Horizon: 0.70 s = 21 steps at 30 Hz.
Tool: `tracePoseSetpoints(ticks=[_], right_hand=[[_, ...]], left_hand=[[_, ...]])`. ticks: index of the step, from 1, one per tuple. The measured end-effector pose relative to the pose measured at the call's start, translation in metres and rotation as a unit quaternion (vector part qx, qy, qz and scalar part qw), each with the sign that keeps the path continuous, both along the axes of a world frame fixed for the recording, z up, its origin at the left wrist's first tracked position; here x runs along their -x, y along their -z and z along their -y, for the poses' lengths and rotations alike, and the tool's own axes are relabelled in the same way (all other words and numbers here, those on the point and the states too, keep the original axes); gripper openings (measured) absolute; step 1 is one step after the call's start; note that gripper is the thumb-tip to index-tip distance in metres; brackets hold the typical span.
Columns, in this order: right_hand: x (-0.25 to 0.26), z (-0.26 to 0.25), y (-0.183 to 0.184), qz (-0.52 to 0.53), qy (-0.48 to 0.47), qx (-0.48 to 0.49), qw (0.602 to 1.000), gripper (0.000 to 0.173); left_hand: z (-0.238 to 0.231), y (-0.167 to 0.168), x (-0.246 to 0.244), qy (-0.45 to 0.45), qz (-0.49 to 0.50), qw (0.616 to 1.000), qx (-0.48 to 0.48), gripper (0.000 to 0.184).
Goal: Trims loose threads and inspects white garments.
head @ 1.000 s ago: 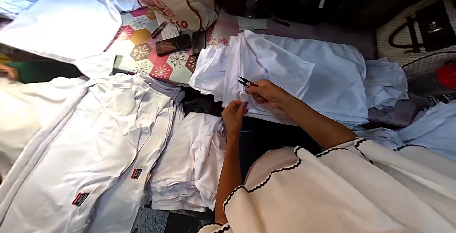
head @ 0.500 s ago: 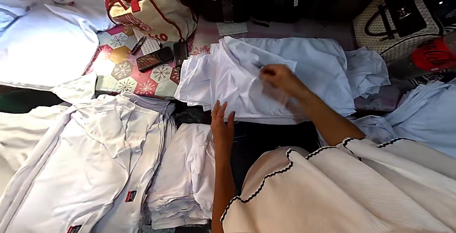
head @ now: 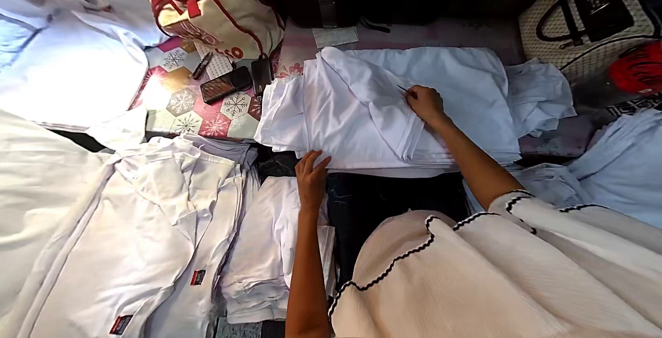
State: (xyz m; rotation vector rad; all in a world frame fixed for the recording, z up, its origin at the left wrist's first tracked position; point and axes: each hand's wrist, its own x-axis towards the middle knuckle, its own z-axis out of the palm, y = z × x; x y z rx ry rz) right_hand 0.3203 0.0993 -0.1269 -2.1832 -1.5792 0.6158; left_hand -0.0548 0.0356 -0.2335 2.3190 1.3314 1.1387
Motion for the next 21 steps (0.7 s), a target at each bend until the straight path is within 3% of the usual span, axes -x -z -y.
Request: tracePoseSetpoints(ticks=[2,4,6,9,13,21], right_hand=[[0.027,0.005,-0.026,0.014,-0.005,-0.039,0.999,0.032],[0.073,0.029,-0.041,-0.031,-0.087,-0.121,0.988,0.028],[0.118,0.05,-0.03,-0.099,-0.198,-0.171,0.96,0.023],[0.159,0.067,-0.012,-0.126,-0.293,-0.095,0.943,0.038],[0.152,0.061,0.009,-0.116,-0.285,-0.126,0.943,0.02],[0.133,0.051,-0.019,-0.318,-0.268,0.029,0.909,0.025]], left_hand=[[-0.007,-0.013,0.015,-0.007,0.012,0.999,0.035,0.016],[-0.009,-0.028,0.023,-0.004,0.004,0.997,0.08,0.015],[-0.012,-0.054,0.02,0.007,0.0,0.991,0.136,0.015],[-0.01,-0.084,0.01,-0.007,0.071,0.989,0.13,0.012],[0.002,-0.096,0.006,-0.014,0.138,0.983,0.121,0.017],[0.007,-0.09,-0.019,-0.067,0.151,0.985,0.049,0.011]])
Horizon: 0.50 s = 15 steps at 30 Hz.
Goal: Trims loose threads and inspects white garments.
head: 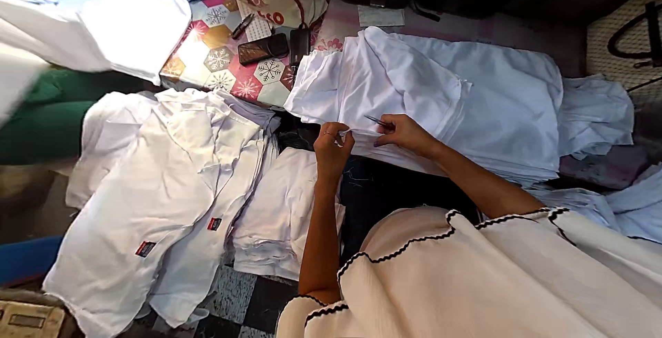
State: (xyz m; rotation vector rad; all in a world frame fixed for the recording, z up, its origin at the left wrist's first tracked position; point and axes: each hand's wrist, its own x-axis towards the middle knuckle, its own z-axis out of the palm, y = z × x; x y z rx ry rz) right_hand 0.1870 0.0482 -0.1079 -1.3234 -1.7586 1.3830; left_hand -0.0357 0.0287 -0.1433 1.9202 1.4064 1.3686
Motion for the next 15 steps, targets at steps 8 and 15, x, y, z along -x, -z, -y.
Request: tracePoseSetpoints(ticks=[8,15], right_hand=[[0.012,-0.001,0.014,-0.038,-0.013,0.044,0.998,0.025],[0.009,0.01,0.0,0.133,0.041,-0.239,0.961,0.017]], left_hand=[[0.011,-0.011,-0.003,0.01,0.207,0.974,0.091,0.006],[0.009,0.016,-0.036,-0.129,0.03,0.988,-0.085,0.014]])
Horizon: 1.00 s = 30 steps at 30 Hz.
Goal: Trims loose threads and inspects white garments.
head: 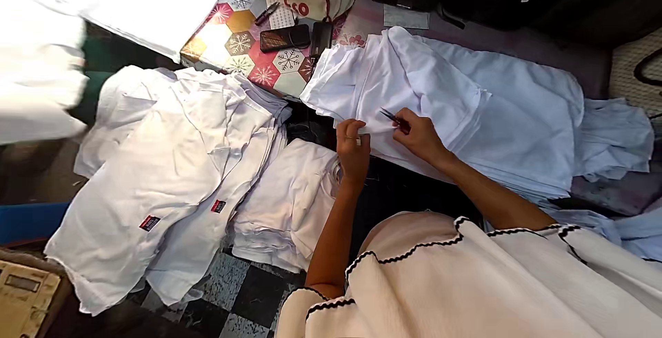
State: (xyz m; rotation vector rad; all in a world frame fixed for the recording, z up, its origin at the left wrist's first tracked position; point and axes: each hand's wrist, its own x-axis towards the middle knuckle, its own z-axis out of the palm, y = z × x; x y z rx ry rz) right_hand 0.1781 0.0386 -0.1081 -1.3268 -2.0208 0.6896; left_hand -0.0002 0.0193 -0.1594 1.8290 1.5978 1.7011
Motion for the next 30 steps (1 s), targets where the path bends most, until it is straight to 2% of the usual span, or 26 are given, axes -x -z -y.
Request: tracePoseSetpoints(ticks=[2,4,6,8,9,12,14,16,18,19,20,21,23,24,25,27,28,29,30], right_hand=[[-0.018,0.001,-0.008,0.067,0.01,-0.115,0.991,0.018],[-0.042,0.0,-0.004,0.153,-0.004,-0.124,0.98,0.016],[-0.062,0.0,0.002,0.255,-0.018,0.013,0.967,0.019],[-0.073,0.001,0.003,0.29,-0.014,0.117,0.95,0.024],[-0.075,0.002,-0.001,0.281,-0.009,0.142,0.949,0.023],[-0.065,0.005,-0.014,0.175,-0.012,0.17,0.97,0.018],[-0.051,0.006,-0.011,0.099,-0.017,0.182,0.978,0.022],[-0.043,0.001,0.0,0.07,-0.007,0.217,0.974,0.027],[-0.045,-0.003,0.012,0.074,0.024,0.255,0.964,0.029],[-0.051,-0.003,0.016,0.078,0.035,0.259,0.962,0.03],[-0.057,-0.002,0.016,0.079,0.043,0.257,0.962,0.031],[-0.062,-0.001,0.014,0.075,0.048,0.262,0.961,0.031],[-0.069,0.0,0.01,0.064,0.053,0.288,0.954,0.032],[-0.069,-0.003,0.008,0.055,0.049,0.309,0.948,0.03],[-0.067,-0.006,0.006,0.046,0.045,0.324,0.944,0.029],[-0.058,-0.009,0.003,0.029,0.041,0.351,0.935,0.028],[-0.054,-0.01,0.002,0.025,0.037,0.357,0.933,0.028],[-0.051,-0.011,0.003,0.03,0.034,0.352,0.935,0.028],[-0.05,-0.012,0.006,0.04,0.034,0.34,0.939,0.028]], left_hand=[[0.003,0.024,-0.002,0.009,-0.034,0.999,-0.032,0.012],[0.015,0.054,-0.001,0.016,-0.06,0.998,0.026,0.008],[0.032,0.069,0.008,0.043,-0.113,0.974,0.19,0.012],[0.041,0.059,0.02,0.102,-0.148,0.909,0.376,0.02],[0.045,0.051,0.021,0.108,-0.139,0.9,0.398,0.021],[0.046,0.022,-0.001,0.075,-0.057,0.95,0.299,0.02],[0.031,0.009,-0.025,0.079,-0.035,0.969,0.23,0.031],[0.008,0.017,-0.041,0.105,-0.061,0.976,0.182,0.042],[-0.005,0.043,-0.046,0.13,-0.101,0.975,0.147,0.02],[-0.005,0.051,-0.043,0.15,-0.123,0.968,0.158,0.01],[0.0,0.051,-0.035,0.182,-0.151,0.948,0.212,0.01],[0.009,0.042,-0.025,0.222,-0.188,0.907,0.304,0.014],[0.022,0.019,-0.01,0.285,-0.253,0.79,0.479,0.023],[0.027,0.01,-0.008,0.29,-0.253,0.77,0.509,0.026],[0.031,0.003,-0.009,0.269,-0.219,0.8,0.489,0.027],[0.029,0.0,-0.023,0.183,-0.125,0.902,0.37,0.027],[0.021,0.008,-0.033,0.152,-0.102,0.935,0.303,0.031],[0.011,0.021,-0.041,0.137,-0.097,0.957,0.236,0.033],[0.002,0.04,-0.047,0.138,-0.1,0.97,0.175,0.026]])
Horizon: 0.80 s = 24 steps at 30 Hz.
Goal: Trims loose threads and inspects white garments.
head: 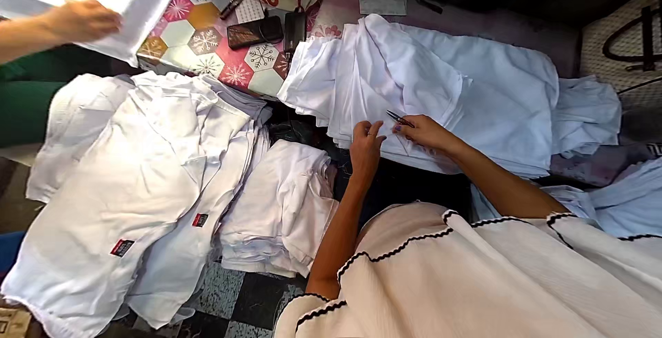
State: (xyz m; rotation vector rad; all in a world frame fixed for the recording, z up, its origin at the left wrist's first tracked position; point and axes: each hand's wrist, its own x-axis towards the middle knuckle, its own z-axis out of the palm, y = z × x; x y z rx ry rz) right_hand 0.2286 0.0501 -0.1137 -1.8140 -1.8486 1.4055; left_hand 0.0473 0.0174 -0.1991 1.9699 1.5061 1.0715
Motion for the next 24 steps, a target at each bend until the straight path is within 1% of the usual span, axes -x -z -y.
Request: tracePoseSetpoints(ticks=[1,2,3,4,5,6,7,8,9,10,11,12,14,16,18,21,24], right_hand=[[-0.001,0.001,0.002,0.011,0.002,-0.012,1.0,0.028],[-0.003,0.003,0.003,0.019,0.008,-0.025,0.999,0.028],[-0.007,0.004,0.003,0.023,0.012,-0.029,0.999,0.028],[-0.013,0.006,0.003,0.023,0.015,-0.029,0.999,0.028],[-0.018,0.009,0.001,0.015,0.022,-0.024,0.999,0.027],[-0.02,0.011,-0.002,0.005,0.031,-0.013,0.999,0.026],[-0.02,0.013,-0.006,-0.012,0.045,0.005,0.999,0.027],[-0.018,0.015,-0.011,-0.041,0.063,0.031,0.997,0.029],[-0.013,0.015,-0.014,-0.086,0.085,0.064,0.991,0.035],[-0.008,0.015,-0.016,-0.134,0.103,0.108,0.98,0.043],[-0.003,0.015,-0.017,-0.173,0.114,0.149,0.967,0.05],[0.002,0.014,-0.015,-0.2,0.119,0.176,0.956,0.054],[0.009,0.012,-0.008,-0.213,0.117,0.207,0.948,0.052],[0.012,0.009,-0.004,-0.197,0.13,0.227,0.945,0.049],[0.01,0.008,-0.002,-0.182,0.138,0.241,0.943,0.049],[0.006,0.008,0.0,-0.161,0.114,0.262,0.945,0.049],[0.014,0.005,-0.002,-0.125,0.094,0.275,0.949,0.048]], left_hand=[[-0.005,0.018,-0.003,0.016,0.004,0.999,-0.046,0.015],[-0.006,0.029,-0.002,0.034,0.003,0.997,-0.069,0.009],[-0.004,0.032,0.004,0.056,-0.007,0.997,-0.059,0.009],[0.003,0.029,0.013,0.079,-0.024,0.997,-0.008,0.011],[0.012,0.02,0.023,0.104,-0.047,0.99,0.081,0.012],[0.018,0.007,0.032,0.123,-0.064,0.973,0.183,0.015],[0.022,-0.005,0.039,0.128,-0.06,0.958,0.251,0.017],[0.026,-0.015,0.042,0.113,-0.035,0.956,0.27,0.018],[0.03,-0.021,0.04,0.082,0.005,0.967,0.241,0.018],[0.031,-0.023,0.034,0.043,0.044,0.98,0.189,0.018],[0.029,-0.022,0.024,0.004,0.071,0.988,0.134,0.019],[0.024,-0.017,0.014,-0.027,0.078,0.992,0.093,0.021],[0.012,0.007,-0.004,-0.052,0.071,0.996,0.032,0.022],[0.005,0.029,-0.013,-0.06,0.081,0.994,-0.032,0.011],[0.005,0.033,-0.011,-0.062,0.125,0.989,-0.043,0.005],[0.015,0.027,-0.006,-0.069,0.19,0.979,-0.003,0.005],[0.02,0.024,-0.004,-0.076,0.218,0.973,0.022,0.005]])
